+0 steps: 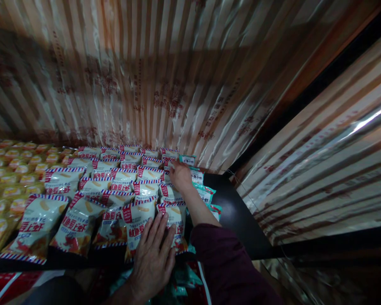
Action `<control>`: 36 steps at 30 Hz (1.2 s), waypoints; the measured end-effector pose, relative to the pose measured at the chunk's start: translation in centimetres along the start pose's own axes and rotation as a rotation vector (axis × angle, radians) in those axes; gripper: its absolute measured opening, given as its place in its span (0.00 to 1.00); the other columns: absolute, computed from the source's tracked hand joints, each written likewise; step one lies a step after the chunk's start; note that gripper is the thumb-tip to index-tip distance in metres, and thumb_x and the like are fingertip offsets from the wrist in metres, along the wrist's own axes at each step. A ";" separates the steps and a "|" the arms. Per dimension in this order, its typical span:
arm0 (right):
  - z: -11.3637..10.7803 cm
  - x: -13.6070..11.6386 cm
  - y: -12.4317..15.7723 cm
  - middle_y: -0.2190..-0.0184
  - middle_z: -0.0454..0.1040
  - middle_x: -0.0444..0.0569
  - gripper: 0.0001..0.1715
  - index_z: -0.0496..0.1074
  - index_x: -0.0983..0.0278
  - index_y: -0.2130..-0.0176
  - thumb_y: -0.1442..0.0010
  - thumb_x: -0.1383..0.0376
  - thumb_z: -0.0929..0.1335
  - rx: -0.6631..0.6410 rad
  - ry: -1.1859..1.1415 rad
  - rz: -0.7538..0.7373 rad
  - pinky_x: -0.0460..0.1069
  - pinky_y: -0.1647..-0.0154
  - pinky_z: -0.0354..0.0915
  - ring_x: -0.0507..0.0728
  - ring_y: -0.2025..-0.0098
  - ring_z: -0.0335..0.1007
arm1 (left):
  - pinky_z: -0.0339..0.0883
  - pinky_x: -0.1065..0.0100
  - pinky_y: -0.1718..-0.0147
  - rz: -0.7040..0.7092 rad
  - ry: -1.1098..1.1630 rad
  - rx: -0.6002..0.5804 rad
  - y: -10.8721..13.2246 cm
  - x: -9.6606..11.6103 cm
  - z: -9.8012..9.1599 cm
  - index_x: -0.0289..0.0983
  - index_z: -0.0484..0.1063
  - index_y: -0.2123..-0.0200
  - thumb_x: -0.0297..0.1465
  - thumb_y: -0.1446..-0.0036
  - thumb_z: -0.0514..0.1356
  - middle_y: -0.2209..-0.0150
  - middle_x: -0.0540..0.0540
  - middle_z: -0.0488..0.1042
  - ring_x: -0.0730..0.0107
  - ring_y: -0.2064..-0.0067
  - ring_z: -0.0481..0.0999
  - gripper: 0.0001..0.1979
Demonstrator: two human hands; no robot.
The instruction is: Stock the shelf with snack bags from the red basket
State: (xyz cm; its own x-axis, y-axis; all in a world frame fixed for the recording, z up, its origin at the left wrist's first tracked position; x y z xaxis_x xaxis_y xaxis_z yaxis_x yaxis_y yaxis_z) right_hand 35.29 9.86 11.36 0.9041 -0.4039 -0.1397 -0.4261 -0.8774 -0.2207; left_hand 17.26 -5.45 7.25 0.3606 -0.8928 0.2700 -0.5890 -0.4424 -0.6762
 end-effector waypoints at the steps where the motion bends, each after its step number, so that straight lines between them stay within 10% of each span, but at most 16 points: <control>1: 0.2 0.0 -0.4 0.50 0.74 0.54 0.21 0.70 0.65 0.48 0.39 0.68 0.60 -0.005 -0.005 -0.013 0.50 0.42 0.56 0.57 0.46 0.66 | 0.48 0.51 0.38 0.001 0.000 -0.005 0.0 0.0 0.0 0.35 0.63 0.41 0.31 0.42 0.57 0.36 0.36 0.57 0.52 0.34 0.53 0.24; 36: 4.4 1.2 -6.6 0.56 0.77 0.54 0.17 0.77 0.64 0.59 0.37 0.68 0.60 -0.078 -0.120 0.066 0.49 0.49 0.60 0.57 0.51 0.69 | 0.48 0.53 0.38 -0.015 0.028 0.058 -0.1 -0.5 0.0 0.37 0.63 0.42 0.31 0.44 0.58 0.35 0.39 0.57 0.53 0.34 0.55 0.25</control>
State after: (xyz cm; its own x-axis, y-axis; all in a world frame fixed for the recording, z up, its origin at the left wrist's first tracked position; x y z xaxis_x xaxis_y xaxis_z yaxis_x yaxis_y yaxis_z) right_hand 39.05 16.31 8.42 0.8618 -0.4313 -0.2670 -0.4760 -0.8694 -0.1324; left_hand 17.17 -4.96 7.21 0.3486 -0.8882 0.2991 -0.5407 -0.4513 -0.7099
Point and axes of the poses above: each hand's wrist, its own y-axis away from the middle knuckle, its own z-axis out of the palm, x = y × z, the point moved 10 cm from there along -y, towards the middle knuckle
